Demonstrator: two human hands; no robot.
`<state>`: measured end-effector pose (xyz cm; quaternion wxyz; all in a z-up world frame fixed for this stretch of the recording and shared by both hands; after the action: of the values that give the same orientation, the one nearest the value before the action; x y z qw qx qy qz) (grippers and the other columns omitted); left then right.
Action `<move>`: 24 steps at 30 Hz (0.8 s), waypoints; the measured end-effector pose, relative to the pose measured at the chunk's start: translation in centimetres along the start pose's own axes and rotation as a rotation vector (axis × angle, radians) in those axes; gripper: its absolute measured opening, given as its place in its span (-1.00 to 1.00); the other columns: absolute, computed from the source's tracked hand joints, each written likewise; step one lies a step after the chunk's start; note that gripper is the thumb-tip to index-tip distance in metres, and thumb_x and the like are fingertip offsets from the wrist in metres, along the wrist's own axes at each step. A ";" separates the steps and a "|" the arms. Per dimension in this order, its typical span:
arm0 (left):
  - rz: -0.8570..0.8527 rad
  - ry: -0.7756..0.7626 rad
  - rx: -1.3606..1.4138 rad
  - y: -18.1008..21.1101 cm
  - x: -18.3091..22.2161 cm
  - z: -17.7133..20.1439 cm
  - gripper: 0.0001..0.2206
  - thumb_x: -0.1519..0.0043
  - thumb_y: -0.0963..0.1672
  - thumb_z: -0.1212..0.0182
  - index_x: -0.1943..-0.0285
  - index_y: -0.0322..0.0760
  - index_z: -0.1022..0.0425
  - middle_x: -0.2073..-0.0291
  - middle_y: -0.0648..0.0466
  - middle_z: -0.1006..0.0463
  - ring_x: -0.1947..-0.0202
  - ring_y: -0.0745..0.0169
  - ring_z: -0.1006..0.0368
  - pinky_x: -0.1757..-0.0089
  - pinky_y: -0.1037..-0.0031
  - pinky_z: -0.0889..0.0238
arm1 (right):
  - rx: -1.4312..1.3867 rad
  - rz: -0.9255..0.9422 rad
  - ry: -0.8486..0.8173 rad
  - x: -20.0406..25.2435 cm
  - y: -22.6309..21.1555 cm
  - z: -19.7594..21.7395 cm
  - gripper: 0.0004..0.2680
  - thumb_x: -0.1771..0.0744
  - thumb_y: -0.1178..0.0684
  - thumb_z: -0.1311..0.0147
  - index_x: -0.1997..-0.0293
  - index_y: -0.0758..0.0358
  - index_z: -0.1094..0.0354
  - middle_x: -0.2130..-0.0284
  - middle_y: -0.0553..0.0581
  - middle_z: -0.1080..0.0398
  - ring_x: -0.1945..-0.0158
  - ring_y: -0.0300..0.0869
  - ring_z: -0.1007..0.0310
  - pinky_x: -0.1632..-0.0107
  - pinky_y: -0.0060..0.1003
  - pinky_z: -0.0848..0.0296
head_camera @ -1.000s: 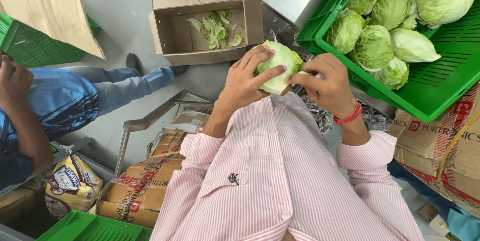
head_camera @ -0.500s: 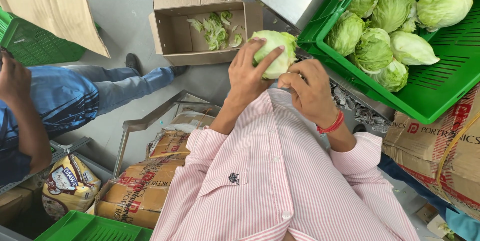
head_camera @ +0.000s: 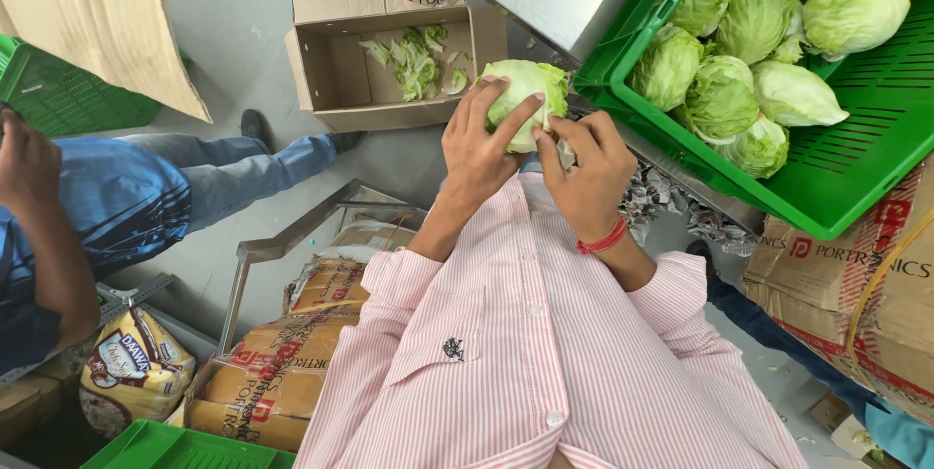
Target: Sort and remove wilted or damaged outer leaves from heads of lettuce and organize them in crates.
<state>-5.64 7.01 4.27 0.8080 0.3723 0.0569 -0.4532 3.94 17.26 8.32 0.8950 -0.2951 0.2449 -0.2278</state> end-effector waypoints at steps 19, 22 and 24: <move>-0.015 -0.004 0.031 1.8 -0.2 0.1 -0.34 0.10 -0.09 -0.61 -0.26 0.14 -0.50 -0.22 0.11 -0.39 -0.22 -0.05 -0.38 -0.10 0.22 -0.42 | -0.529 0.015 -0.171 0.3 2.7 -0.7 -0.93 -0.41 0.14 -0.05 0.13 0.34 -0.35 0.26 0.19 -0.25 0.27 -0.12 -0.28 0.21 -0.22 -0.31; 0.035 -0.059 0.096 0.5 0.7 -1.0 -0.26 0.17 -0.10 -0.64 -0.29 0.11 -0.47 -0.20 0.07 -0.39 -0.21 -0.07 -0.38 -0.07 0.23 -0.42 | -1.322 -0.036 -0.186 -0.7 1.0 1.1 -0.82 -0.47 -0.06 0.02 0.12 0.24 -0.29 0.28 0.10 -0.21 0.24 -0.22 -0.24 0.01 -0.21 -0.31; 0.073 -0.064 0.131 -0.2 0.8 -0.9 -0.22 0.23 -0.11 -0.64 -0.29 0.11 -0.47 -0.20 0.07 -0.39 -0.20 -0.07 -0.37 -0.07 0.24 -0.42 | -1.361 -0.030 -0.107 -1.8 3.0 2.5 -0.83 -0.46 -0.05 0.03 0.16 0.21 -0.28 0.30 0.10 -0.22 0.26 -0.19 -0.27 0.03 -0.23 -0.33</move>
<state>-5.13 6.94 3.19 0.7993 0.4114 -0.0125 -0.4378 4.70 21.43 8.72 0.5176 -0.8066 0.2847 -0.0206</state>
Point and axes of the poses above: each hand's wrist, its own x-axis away from the middle knuckle, its own z-axis out of the back of the hand, y = z × x, the point moved 10 cm from there along -x, towards the middle knuckle
